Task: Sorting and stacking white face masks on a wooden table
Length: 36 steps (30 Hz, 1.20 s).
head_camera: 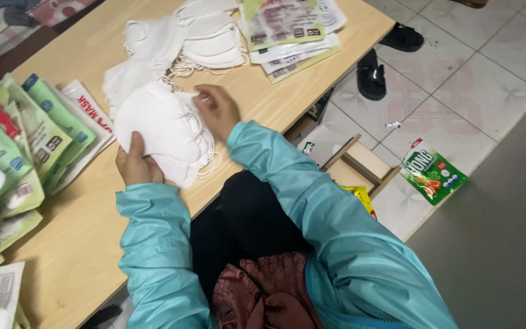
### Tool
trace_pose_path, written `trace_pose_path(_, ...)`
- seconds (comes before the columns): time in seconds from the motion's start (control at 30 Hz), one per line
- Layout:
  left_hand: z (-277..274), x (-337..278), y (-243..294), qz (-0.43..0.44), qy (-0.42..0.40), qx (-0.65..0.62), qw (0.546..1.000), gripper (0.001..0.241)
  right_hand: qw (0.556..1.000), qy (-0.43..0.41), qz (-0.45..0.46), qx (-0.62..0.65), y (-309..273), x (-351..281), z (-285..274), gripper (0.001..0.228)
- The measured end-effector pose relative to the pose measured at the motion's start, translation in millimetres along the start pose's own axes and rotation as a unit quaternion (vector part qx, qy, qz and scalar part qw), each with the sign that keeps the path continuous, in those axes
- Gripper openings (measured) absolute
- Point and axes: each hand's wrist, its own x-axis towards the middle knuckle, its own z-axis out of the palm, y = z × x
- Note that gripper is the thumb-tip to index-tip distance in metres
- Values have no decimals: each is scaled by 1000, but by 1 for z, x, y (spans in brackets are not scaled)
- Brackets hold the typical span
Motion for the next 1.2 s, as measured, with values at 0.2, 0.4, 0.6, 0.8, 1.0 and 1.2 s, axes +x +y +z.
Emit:
trace_pose_path(0.2, -38, 8, 30, -104, -52, -173, 978, 39, 982, -85, 143, -87, -4, -3, -10, 54)
trace_pose_path(0.4, -74, 20, 41, -118, -3, -199, 973, 42, 909, -308, 136, -245, -93, 14, -21, 107)
trace_pose_path(0.6, -88, 27, 29, -120, 13, -191, 974, 40, 864, -383, 153, -290, -84, 24, 1, 111)
trace_pose_path(0.8, -94, 28, 25, -125, 3, -178, 976, 41, 900, -363, 171, -169, -35, 27, 16, 89)
trace_pose_path(1.0, -71, 12, 31, -151, -11, -108, 983, 39, 909, -285, 148, -265, -20, 72, -47, 80)
trace_pose_path(1.2, -66, 14, 12, -74, 24, -37, 996, 39, 898, -200, 106, -379, -40, 64, -58, 67)
